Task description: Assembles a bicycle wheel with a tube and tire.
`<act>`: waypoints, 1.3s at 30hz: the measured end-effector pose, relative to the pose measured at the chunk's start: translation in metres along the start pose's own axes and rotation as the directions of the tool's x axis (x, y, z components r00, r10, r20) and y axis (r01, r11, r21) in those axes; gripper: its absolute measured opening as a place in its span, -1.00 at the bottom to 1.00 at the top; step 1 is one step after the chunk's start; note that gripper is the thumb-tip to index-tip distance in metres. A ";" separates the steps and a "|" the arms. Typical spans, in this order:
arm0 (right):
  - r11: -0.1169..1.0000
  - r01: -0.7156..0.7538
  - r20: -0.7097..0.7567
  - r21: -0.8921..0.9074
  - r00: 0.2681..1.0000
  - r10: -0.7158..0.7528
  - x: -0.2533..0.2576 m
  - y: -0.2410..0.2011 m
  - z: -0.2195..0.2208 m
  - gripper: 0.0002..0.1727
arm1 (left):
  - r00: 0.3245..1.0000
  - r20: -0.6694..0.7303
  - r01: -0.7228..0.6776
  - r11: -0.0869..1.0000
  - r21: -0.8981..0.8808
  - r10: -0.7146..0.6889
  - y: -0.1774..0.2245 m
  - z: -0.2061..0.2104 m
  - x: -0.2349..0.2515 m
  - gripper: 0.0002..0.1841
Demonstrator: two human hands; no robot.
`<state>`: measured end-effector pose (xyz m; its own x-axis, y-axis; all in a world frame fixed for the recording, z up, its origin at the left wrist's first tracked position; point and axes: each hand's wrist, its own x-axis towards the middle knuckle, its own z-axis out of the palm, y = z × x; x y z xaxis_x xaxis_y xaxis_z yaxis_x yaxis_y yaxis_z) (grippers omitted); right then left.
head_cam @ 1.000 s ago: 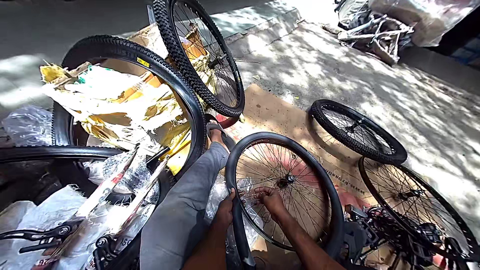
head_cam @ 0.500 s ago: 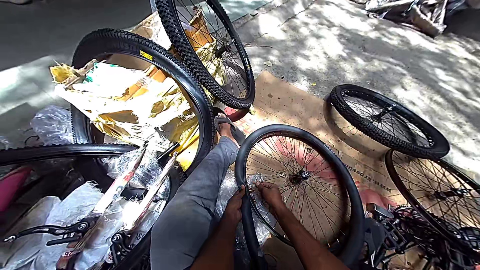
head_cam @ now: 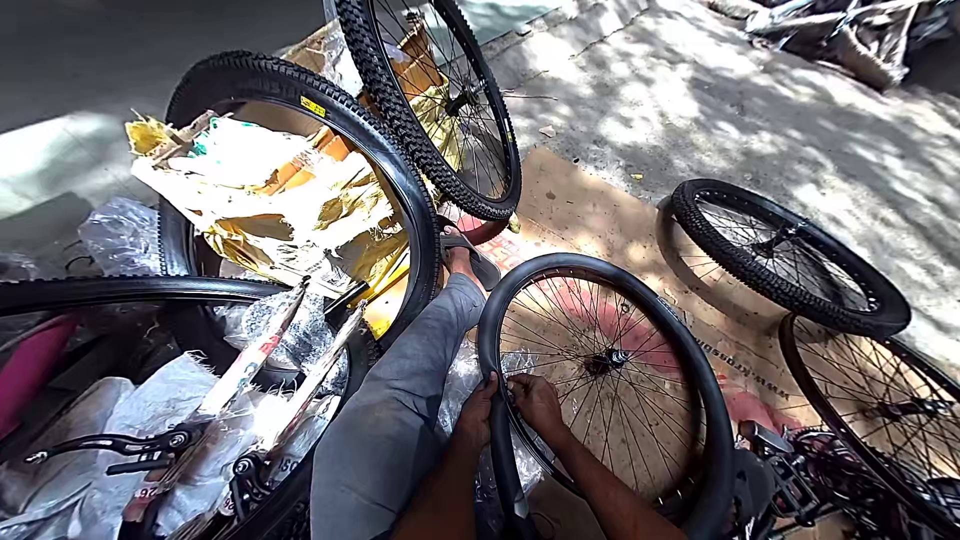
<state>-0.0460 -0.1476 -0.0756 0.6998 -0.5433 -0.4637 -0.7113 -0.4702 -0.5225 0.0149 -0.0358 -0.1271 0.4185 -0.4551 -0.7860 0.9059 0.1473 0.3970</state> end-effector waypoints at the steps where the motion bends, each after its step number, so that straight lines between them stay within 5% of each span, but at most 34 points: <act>1: 0.998 0.045 0.031 -0.042 0.999 -0.044 0.000 0.003 -0.002 -0.72 | 1.000 0.005 0.003 1.000 -0.003 -0.003 0.000 0.000 0.000 -0.56; 20: 0.834 0.427 0.166 -0.350 0.904 -0.393 0.028 0.018 -0.013 -0.78 | 0.994 0.059 0.098 0.991 -0.095 -0.093 0.002 0.003 -0.003 -0.56; 27: 0.997 0.063 -0.216 -0.050 0.974 -0.072 0.010 0.026 0.022 -0.49 | 0.998 -0.013 0.056 0.993 -0.105 -0.057 -0.004 0.003 0.002 -0.53; 32: 0.977 -0.211 -0.162 0.003 0.964 0.209 0.016 0.001 0.010 -0.22 | 0.998 0.037 0.045 0.998 -0.047 -0.044 0.004 0.014 -0.007 -0.50; 34: 0.988 -0.155 -0.113 0.029 0.981 0.157 0.017 0.005 0.006 -0.35 | 0.997 0.027 0.070 0.995 -0.078 -0.068 0.009 0.022 -0.017 -0.52; 37: 0.994 0.107 -0.095 0.011 0.990 -0.106 0.010 0.026 0.010 -0.48 | 0.996 -0.050 0.068 0.995 -0.074 -0.072 0.017 0.030 -0.028 -0.57; 39: 0.992 0.125 -0.086 -0.010 0.988 -0.125 0.009 0.028 0.012 -0.48 | 0.996 -0.073 0.043 0.997 -0.060 -0.047 0.014 0.029 -0.027 -0.58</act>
<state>-0.0591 -0.1577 -0.1031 0.7749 -0.5384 -0.3311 -0.6191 -0.5409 -0.5693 0.0146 -0.0465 -0.0864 0.3789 -0.3967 -0.8361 0.9253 0.1799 0.3339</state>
